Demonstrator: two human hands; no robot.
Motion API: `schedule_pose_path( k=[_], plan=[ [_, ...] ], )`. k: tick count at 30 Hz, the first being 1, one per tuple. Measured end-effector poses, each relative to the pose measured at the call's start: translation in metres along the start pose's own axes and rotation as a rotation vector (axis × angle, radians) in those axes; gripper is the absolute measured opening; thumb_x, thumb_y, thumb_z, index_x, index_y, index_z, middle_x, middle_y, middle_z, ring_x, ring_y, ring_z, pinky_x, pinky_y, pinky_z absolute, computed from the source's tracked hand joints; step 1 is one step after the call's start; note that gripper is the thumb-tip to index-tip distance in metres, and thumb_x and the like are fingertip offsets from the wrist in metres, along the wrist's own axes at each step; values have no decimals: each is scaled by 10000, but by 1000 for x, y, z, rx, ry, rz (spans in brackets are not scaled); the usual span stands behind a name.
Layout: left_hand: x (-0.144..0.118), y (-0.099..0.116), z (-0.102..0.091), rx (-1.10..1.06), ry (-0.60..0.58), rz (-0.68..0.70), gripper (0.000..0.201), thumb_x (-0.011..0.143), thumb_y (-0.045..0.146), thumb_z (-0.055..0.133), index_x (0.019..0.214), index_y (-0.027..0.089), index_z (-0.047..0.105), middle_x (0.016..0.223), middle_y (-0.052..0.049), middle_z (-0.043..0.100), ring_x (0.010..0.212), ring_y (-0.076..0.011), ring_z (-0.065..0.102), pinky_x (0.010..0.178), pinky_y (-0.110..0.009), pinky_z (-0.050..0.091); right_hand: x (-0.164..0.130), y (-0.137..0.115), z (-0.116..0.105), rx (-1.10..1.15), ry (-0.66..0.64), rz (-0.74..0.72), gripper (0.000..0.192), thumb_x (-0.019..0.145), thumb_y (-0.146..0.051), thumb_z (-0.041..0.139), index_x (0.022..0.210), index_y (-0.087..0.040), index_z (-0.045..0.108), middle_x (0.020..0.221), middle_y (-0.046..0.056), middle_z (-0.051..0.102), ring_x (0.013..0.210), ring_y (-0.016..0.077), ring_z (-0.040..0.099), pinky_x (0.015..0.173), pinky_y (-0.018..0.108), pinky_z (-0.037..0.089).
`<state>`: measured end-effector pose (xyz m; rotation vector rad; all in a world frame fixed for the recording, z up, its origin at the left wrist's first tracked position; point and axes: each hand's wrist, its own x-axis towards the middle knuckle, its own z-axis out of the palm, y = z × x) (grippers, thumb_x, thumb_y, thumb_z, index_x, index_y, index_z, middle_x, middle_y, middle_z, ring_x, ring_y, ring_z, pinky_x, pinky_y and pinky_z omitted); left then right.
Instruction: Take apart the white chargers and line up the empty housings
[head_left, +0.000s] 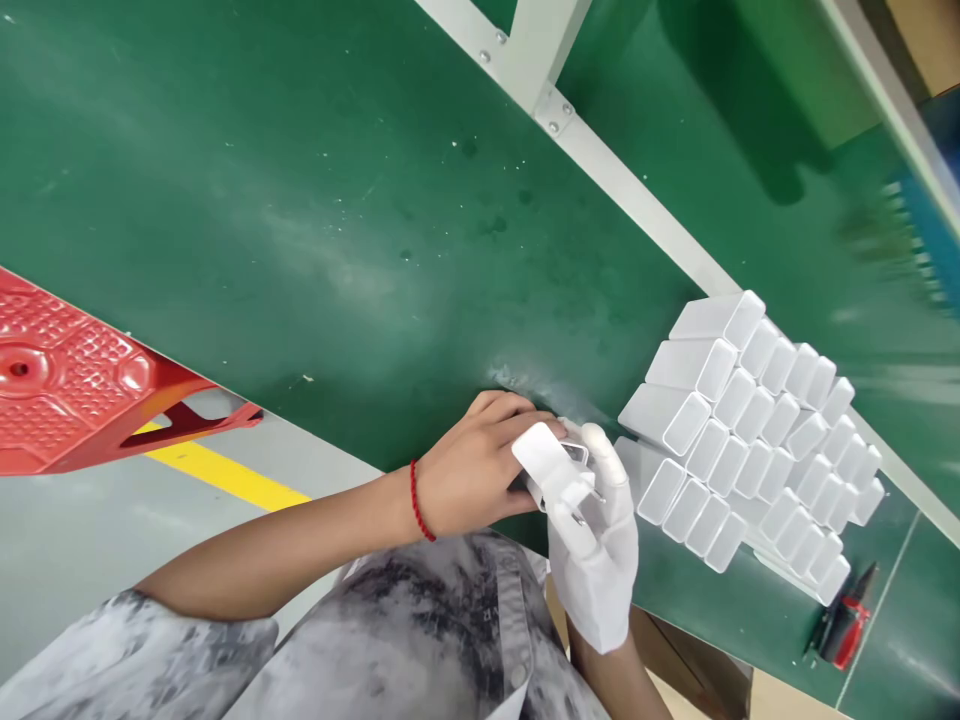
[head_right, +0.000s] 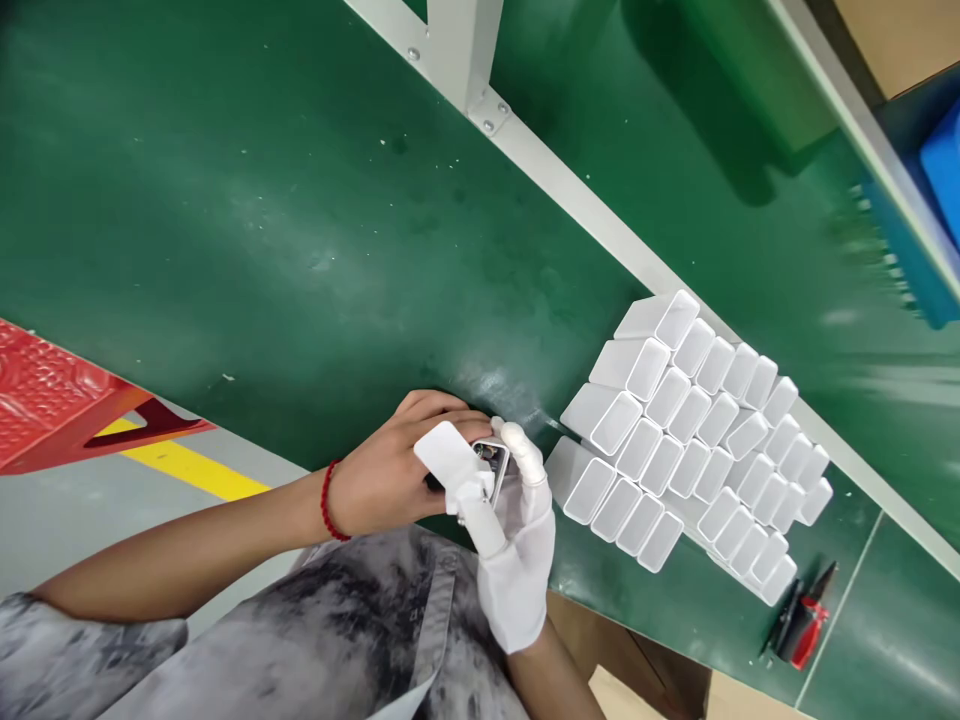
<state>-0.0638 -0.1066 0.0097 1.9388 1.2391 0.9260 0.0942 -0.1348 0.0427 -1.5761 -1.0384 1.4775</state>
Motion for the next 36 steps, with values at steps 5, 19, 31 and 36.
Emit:
schedule_pose_path(
  k=[5, 19, 31, 36],
  plan=[
    [0, 0, -1, -27, 9, -13, 304, 918, 296, 606, 1193, 181, 544, 1174, -62, 686, 1072, -219, 576, 956, -367, 408, -2, -5, 2, -22, 8, -28, 500, 840, -365, 690, 1318, -381, 541, 1416, 57, 505, 1266, 273, 546, 963, 450, 551],
    [6, 4, -4, 50, -45, -39, 340, 887, 279, 630, 1211, 228, 541, 1110, -48, 702, 990, -221, 607, 902, -375, 454, 5, 11, -1, -108, -84, -86, 499, 894, -318, 621, 1369, -348, 474, 1399, 71, 507, 1231, 258, 574, 1037, 466, 507],
    [-4, 3, 3, 144, 127, 8, 502, 845, 414, 702, 1230, 161, 503, 1112, -131, 665, 1059, -282, 611, 908, -441, 526, -7, 28, -11, -707, 75, -799, 679, 886, -147, 557, 1499, -330, 328, 1432, 104, 493, 1276, 276, 528, 1021, 509, 507],
    [-12, 4, 0, 103, 173, 41, 459, 830, 306, 720, 1218, 168, 519, 1087, -118, 664, 1034, -254, 621, 845, -374, 567, 4, 14, -3, -452, 3, -362, 481, 942, -294, 528, 1416, -273, 447, 1348, 106, 561, 1172, 234, 607, 1002, 439, 521]
  ],
)
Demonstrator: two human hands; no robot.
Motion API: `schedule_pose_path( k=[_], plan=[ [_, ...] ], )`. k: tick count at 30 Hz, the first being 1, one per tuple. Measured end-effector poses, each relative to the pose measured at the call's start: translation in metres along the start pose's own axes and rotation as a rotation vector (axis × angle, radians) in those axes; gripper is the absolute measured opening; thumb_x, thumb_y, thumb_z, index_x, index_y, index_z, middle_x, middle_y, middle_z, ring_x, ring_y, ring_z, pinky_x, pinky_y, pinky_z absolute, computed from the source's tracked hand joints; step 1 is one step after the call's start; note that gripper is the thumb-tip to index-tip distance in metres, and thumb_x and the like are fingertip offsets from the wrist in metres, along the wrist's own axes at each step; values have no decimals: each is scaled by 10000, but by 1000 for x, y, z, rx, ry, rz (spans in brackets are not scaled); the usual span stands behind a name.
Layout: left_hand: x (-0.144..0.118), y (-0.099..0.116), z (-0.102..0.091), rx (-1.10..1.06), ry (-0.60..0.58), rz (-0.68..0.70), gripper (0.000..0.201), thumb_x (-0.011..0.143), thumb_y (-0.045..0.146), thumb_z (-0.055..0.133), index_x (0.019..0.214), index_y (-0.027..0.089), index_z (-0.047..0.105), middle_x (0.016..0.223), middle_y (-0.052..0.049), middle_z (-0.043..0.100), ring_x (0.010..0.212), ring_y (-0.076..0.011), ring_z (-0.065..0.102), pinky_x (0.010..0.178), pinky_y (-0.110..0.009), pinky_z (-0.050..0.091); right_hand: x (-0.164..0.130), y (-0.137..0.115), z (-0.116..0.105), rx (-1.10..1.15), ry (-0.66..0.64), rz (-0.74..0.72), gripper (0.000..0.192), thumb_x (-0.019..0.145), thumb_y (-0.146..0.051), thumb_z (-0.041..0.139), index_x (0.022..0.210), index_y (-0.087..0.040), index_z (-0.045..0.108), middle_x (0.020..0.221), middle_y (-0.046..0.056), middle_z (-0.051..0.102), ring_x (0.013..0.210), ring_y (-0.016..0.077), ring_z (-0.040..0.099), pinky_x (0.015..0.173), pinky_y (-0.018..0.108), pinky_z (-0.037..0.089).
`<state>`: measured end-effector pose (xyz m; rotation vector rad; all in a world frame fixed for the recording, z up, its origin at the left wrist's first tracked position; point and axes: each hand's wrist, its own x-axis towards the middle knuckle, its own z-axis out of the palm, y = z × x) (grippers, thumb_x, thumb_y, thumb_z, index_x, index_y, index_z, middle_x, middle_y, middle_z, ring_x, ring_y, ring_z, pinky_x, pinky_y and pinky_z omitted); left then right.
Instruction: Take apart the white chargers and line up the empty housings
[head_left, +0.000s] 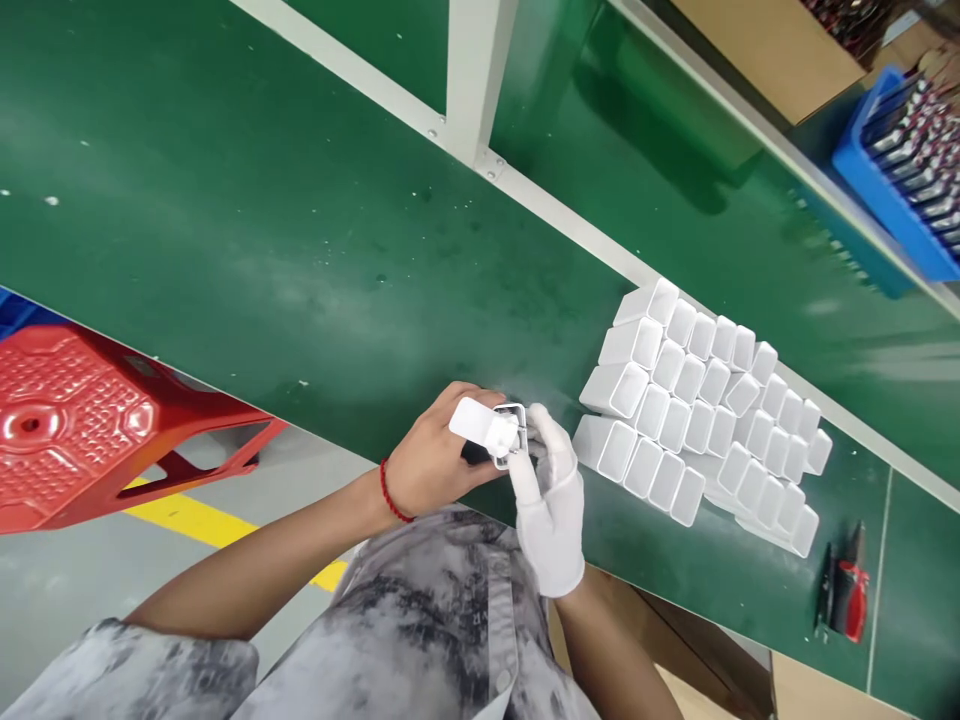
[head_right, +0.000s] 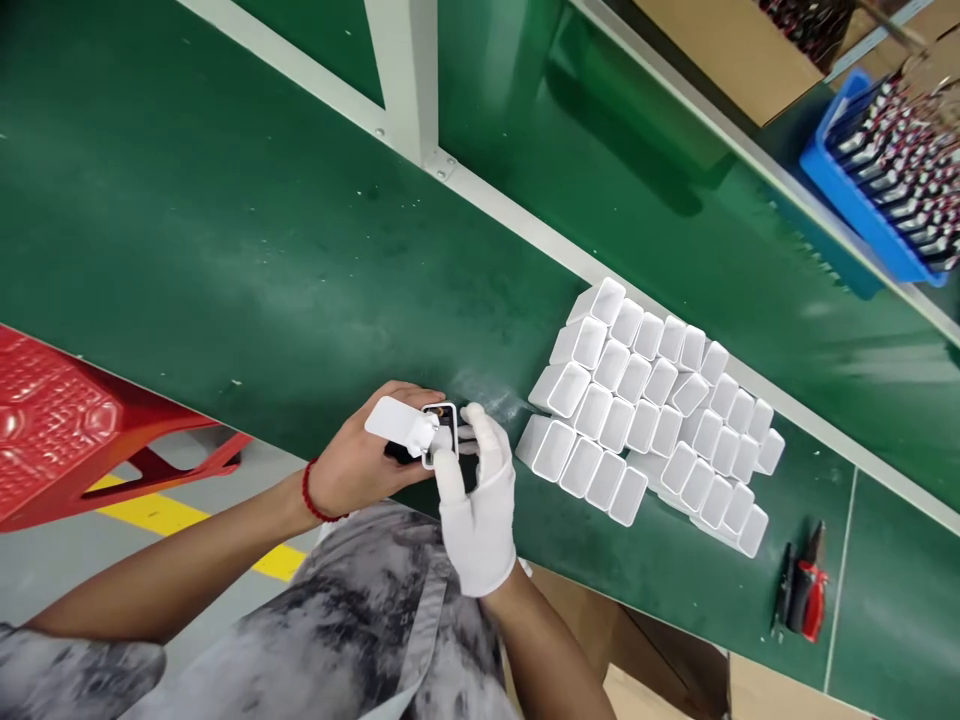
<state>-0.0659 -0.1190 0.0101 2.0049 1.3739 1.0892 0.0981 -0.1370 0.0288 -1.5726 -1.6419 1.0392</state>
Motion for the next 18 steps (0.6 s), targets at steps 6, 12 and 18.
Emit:
schedule_pose_path(
  k=[6, 12, 18],
  plan=[
    [-4, 3, -2, -58, -12, -29, 440, 804, 258, 745, 1189, 202, 538, 1076, -86, 676, 985, -223, 624, 811, -349, 580, 12, -12, 4, 148, -60, 154, 372, 915, -334, 553, 1277, -249, 567, 1310, 91, 598, 1209, 228, 581, 1063, 448, 471],
    [-5, -1, 0, -104, -22, -31, 455, 803, 232, 752, 1200, 181, 537, 1110, -80, 674, 982, -221, 597, 838, -333, 565, 13, -12, 6, 194, -24, 157, 347, 905, -346, 565, 1241, -275, 613, 1242, 67, 604, 1122, 206, 611, 992, 396, 514],
    [-5, -2, 1, -117, -58, -74, 474, 770, 193, 769, 1189, 184, 548, 1095, -68, 671, 976, -232, 583, 797, -337, 565, 16, -11, 6, 233, -72, 176, 346, 916, -384, 555, 1239, -276, 617, 1209, 66, 607, 1089, 208, 618, 962, 390, 523]
  ],
)
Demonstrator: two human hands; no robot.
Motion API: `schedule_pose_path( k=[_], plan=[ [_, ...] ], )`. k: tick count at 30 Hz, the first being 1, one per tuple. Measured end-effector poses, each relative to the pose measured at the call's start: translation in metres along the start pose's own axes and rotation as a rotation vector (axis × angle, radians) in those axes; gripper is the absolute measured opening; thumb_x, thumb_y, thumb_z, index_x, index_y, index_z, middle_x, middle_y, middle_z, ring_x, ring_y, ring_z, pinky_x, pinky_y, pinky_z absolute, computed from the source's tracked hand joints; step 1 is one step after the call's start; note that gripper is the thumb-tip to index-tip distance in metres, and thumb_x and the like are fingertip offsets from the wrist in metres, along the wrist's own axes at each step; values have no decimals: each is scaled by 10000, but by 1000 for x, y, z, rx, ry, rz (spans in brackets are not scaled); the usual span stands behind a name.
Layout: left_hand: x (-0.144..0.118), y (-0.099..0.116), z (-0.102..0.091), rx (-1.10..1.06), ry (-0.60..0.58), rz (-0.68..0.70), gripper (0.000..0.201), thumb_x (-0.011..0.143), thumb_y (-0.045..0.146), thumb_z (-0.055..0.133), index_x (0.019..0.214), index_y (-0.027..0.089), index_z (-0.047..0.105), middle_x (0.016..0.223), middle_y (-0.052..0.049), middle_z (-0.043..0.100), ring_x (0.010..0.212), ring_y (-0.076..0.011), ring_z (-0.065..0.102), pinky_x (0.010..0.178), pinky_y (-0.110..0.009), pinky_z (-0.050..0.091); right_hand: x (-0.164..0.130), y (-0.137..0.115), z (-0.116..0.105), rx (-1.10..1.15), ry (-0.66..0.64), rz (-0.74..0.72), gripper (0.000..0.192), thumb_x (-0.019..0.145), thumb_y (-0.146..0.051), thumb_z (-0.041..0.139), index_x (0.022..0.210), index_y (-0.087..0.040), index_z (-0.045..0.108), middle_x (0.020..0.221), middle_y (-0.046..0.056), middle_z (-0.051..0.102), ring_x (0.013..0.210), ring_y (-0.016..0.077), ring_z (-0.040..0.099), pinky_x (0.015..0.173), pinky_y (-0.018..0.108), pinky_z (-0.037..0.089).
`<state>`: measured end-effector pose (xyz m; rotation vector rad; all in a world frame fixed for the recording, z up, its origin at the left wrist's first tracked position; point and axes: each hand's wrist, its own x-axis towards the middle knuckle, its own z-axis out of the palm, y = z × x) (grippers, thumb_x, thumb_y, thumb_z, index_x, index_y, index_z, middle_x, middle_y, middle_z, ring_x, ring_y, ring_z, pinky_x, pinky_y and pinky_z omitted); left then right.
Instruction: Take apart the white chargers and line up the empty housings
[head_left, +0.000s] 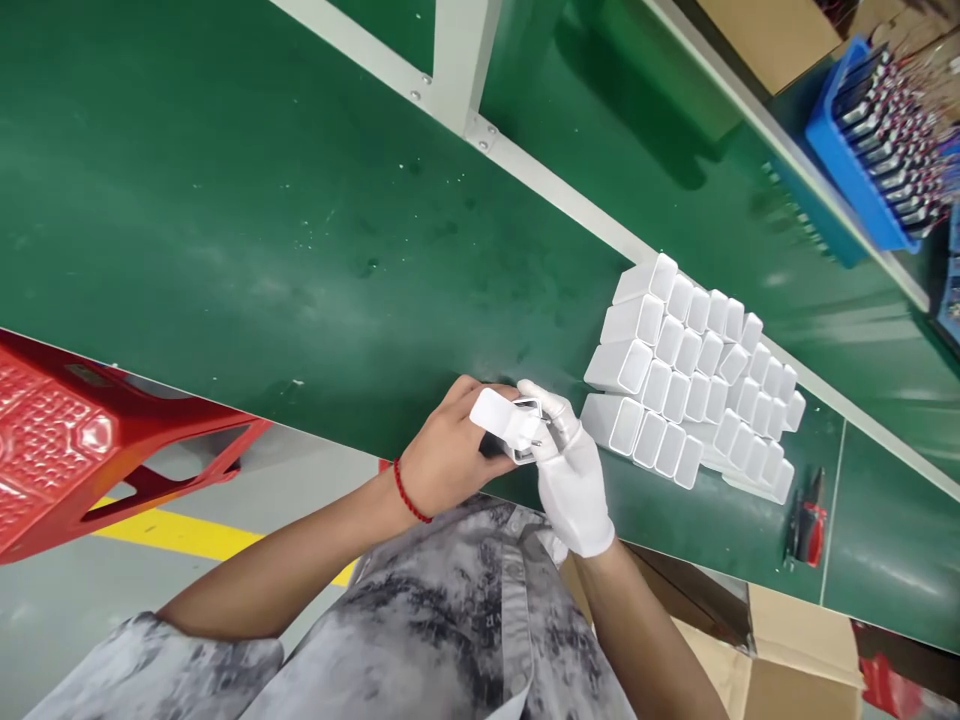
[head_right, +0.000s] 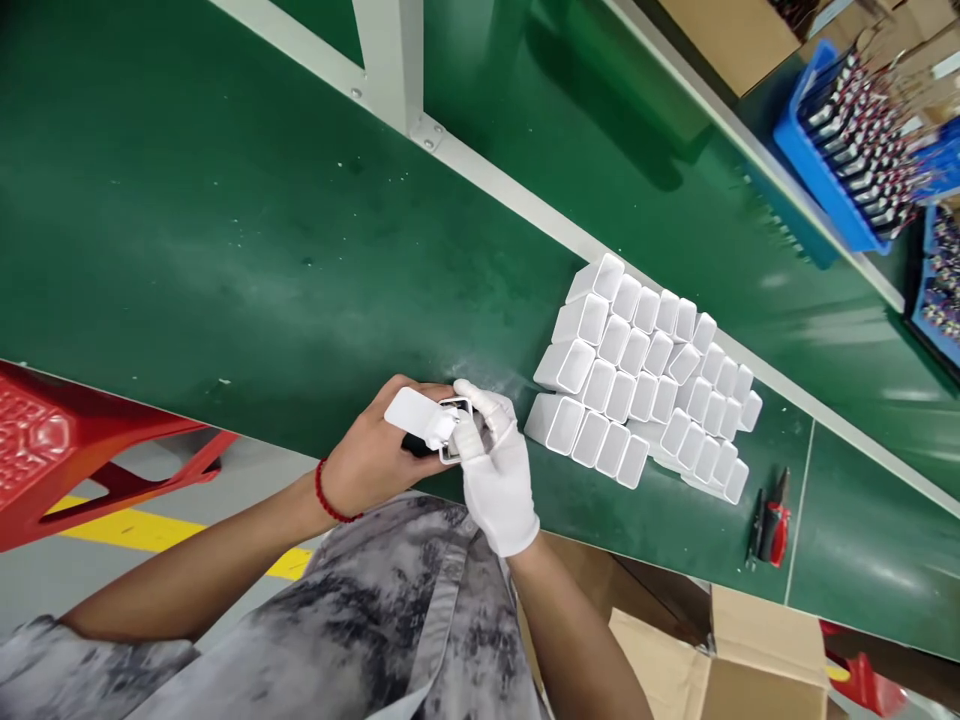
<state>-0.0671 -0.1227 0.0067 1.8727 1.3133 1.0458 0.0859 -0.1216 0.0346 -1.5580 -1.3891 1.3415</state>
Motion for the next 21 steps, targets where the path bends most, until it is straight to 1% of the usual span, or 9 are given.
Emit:
schedule_pose_path(
  k=[2, 4, 7, 10, 14, 16, 18, 21],
  plan=[
    [0, 0, 0, -11, -18, 3, 482, 777, 181, 762, 1206, 191, 545, 1117, -61, 674, 963, -230, 571, 801, -341, 561, 0, 2, 3, -47, 31, -37, 360, 924, -395, 536, 1257, -277, 606, 1248, 77, 583, 1120, 218, 600, 980, 406, 509],
    [1, 0, -1, -19, -22, 13, 498, 776, 172, 763, 1220, 191, 538, 1126, -60, 676, 948, -226, 562, 800, -340, 560, 0, 4, 4, -61, 65, -55, 383, 927, -413, 524, 1276, -275, 600, 1253, 84, 565, 1105, 220, 602, 970, 408, 512],
    [1, -1, -1, -10, -6, 10, 488, 772, 176, 769, 1202, 184, 540, 1101, -64, 676, 947, -226, 562, 795, -337, 562, -2, 2, 1, -11, 9, -9, 415, 918, -418, 557, 1311, -285, 588, 1264, 73, 574, 1134, 221, 595, 996, 396, 502],
    [1, -2, -1, 7, 7, 16, 492, 754, 184, 789, 1179, 177, 540, 1087, -69, 675, 960, -230, 561, 787, -333, 564, -6, -2, -3, 8, -42, 58, 415, 923, -385, 579, 1335, -340, 570, 1346, 32, 558, 1213, 213, 557, 1057, 379, 459],
    [1, -4, -1, 7, -10, 43, 510, 759, 187, 787, 1198, 176, 528, 1112, -71, 676, 931, -219, 552, 794, -334, 559, -11, 1, -2, 72, -2, 45, 421, 945, -374, 556, 1362, -418, 527, 1357, 1, 546, 1201, 192, 553, 1039, 360, 454],
    [1, -4, -2, 6, -19, 32, 490, 774, 197, 774, 1198, 171, 530, 1119, -73, 675, 946, -221, 552, 808, -339, 555, -10, 2, 0, 137, 0, 62, 407, 935, -356, 578, 1335, -428, 554, 1349, -6, 545, 1200, 189, 551, 1030, 350, 459],
    [1, -4, -2, 3, -32, 14, 472, 789, 220, 764, 1198, 168, 535, 1133, -72, 673, 968, -224, 553, 824, -344, 552, -6, 1, 3, 179, -5, 79, 360, 921, -341, 601, 1272, -421, 612, 1315, -7, 564, 1179, 188, 563, 1010, 343, 474],
    [2, -4, -2, -2, -53, 4, 447, 810, 235, 745, 1203, 172, 541, 1152, -67, 671, 966, -220, 555, 833, -346, 545, -1, -2, 5, 165, 30, 17, 300, 914, -340, 601, 1197, -415, 663, 1229, -2, 593, 1112, 184, 588, 981, 349, 492]
  ],
)
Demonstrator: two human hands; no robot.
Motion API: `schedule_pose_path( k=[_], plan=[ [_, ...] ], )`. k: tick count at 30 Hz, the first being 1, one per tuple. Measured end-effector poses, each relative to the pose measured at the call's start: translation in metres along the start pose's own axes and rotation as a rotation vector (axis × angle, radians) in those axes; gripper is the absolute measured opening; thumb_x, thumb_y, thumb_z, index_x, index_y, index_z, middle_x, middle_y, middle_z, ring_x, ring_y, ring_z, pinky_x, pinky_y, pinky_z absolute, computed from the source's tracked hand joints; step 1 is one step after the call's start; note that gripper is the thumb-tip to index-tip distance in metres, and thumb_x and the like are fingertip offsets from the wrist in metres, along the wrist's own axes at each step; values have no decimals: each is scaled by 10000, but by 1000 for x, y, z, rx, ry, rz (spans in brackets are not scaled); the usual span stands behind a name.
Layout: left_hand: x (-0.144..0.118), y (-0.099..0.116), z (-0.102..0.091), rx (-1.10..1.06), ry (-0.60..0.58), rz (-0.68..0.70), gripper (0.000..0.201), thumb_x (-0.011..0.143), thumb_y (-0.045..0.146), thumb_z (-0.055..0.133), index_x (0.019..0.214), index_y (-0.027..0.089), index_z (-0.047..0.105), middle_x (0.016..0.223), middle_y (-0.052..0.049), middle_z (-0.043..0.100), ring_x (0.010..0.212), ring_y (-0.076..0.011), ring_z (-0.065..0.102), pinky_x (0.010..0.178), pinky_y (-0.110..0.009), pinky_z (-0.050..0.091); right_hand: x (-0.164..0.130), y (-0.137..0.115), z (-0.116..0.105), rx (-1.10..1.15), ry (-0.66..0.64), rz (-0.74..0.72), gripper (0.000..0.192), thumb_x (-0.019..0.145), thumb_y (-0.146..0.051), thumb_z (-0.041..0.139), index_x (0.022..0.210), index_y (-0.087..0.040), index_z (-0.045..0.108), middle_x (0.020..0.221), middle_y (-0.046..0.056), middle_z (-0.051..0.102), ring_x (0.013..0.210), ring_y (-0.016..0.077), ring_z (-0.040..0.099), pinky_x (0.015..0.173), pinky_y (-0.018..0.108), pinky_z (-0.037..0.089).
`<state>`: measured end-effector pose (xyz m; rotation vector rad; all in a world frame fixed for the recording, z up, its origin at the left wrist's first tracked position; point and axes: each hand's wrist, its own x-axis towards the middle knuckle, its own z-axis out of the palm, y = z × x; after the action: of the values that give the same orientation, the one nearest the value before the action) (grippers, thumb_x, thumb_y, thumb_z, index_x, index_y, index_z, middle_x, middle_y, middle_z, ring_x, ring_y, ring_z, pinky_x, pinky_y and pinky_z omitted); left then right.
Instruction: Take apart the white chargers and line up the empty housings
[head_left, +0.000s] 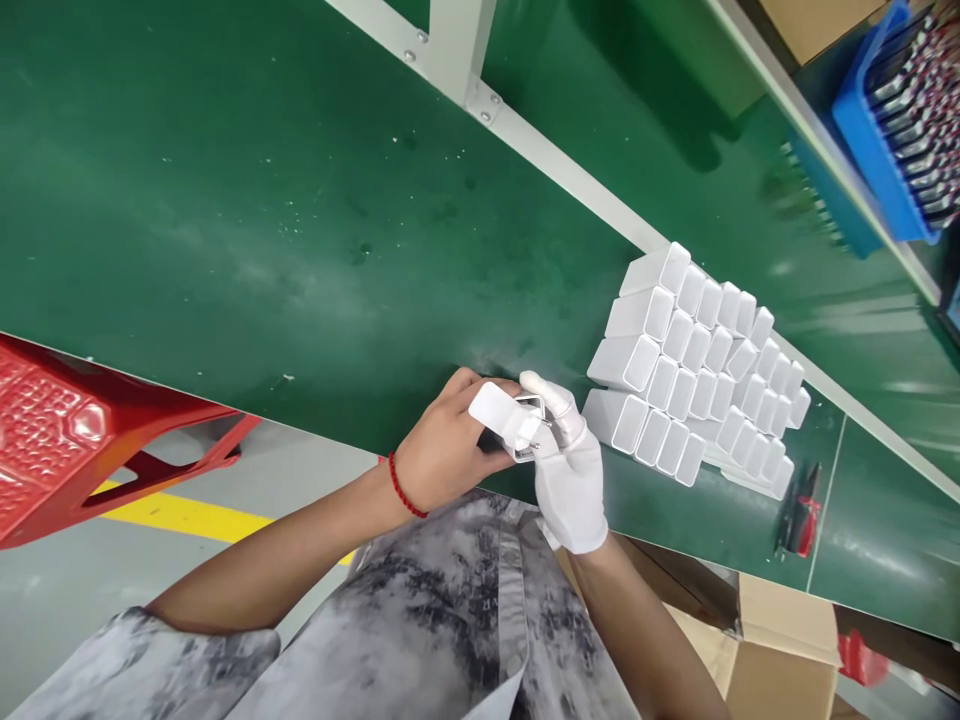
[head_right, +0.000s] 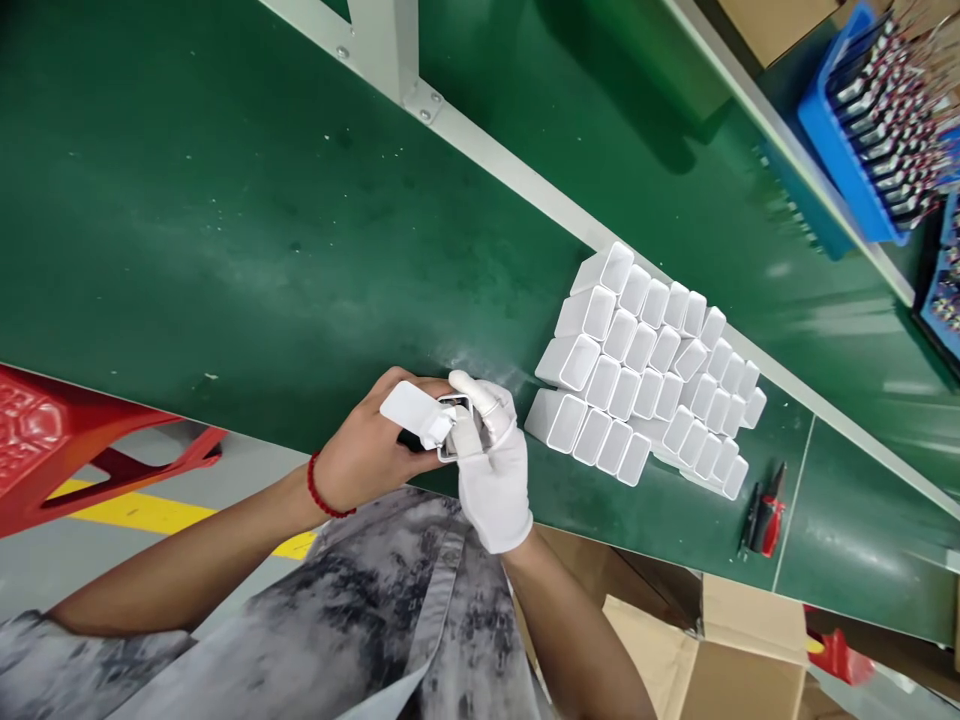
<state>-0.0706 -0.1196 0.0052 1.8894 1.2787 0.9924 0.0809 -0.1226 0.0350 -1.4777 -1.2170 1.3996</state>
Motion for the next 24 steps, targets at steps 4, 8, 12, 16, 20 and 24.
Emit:
schedule_pose_path(
  k=[4, 8, 12, 16, 20, 24],
  plan=[
    [1, 1, 0, 5, 1, 3, 455, 801, 237, 756, 1197, 166, 543, 1150, -69, 676, 951, -219, 557, 827, -346, 541, 2, -2, -4, -15, -20, -38, 332, 914, -358, 592, 1239, -417, 637, 1267, 2, 572, 1145, 194, 573, 1041, 383, 462],
    [0, 1, 0, 5, 24, 9, 454, 811, 249, 747, 1205, 175, 535, 1145, -71, 675, 965, -224, 552, 827, -348, 540, 2, 1, -10, -21, -95, 57, 400, 897, -339, 623, 1292, -400, 598, 1331, 4, 560, 1217, 208, 547, 1081, 403, 439],
    [-1, 1, 1, 23, 10, 28, 436, 840, 254, 708, 1225, 178, 518, 1154, -87, 650, 999, -240, 544, 839, -366, 534, -1, 5, -12, -75, -56, 9, 411, 916, -373, 590, 1326, -370, 569, 1368, 11, 548, 1266, 224, 520, 1129, 435, 389],
    [1, 9, 2, 116, 52, 89, 499, 848, 278, 677, 1282, 146, 468, 1115, -137, 587, 1061, -283, 535, 865, -421, 530, -6, -3, -19, -108, -140, -6, 619, 900, -394, 608, 1473, -344, 381, 1473, 31, 477, 1339, 252, 472, 1150, 469, 360],
    [8, 37, -7, 175, 115, 122, 555, 829, 270, 661, 1320, 133, 441, 1072, -136, 550, 970, -259, 553, 829, -405, 533, -9, -21, -26, -93, -261, -83, 689, 831, -327, 698, 1458, -308, 415, 1466, 32, 496, 1372, 259, 442, 1194, 467, 289],
    [18, 68, -20, 101, 107, 227, 791, 788, 378, 749, 1406, 109, 337, 1180, -164, 539, 1027, -265, 526, 900, -412, 506, -7, -32, -29, 487, -192, 203, 530, 792, -420, 696, 1297, -305, 583, 1282, 14, 642, 1265, 273, 549, 1108, 489, 414]
  ],
)
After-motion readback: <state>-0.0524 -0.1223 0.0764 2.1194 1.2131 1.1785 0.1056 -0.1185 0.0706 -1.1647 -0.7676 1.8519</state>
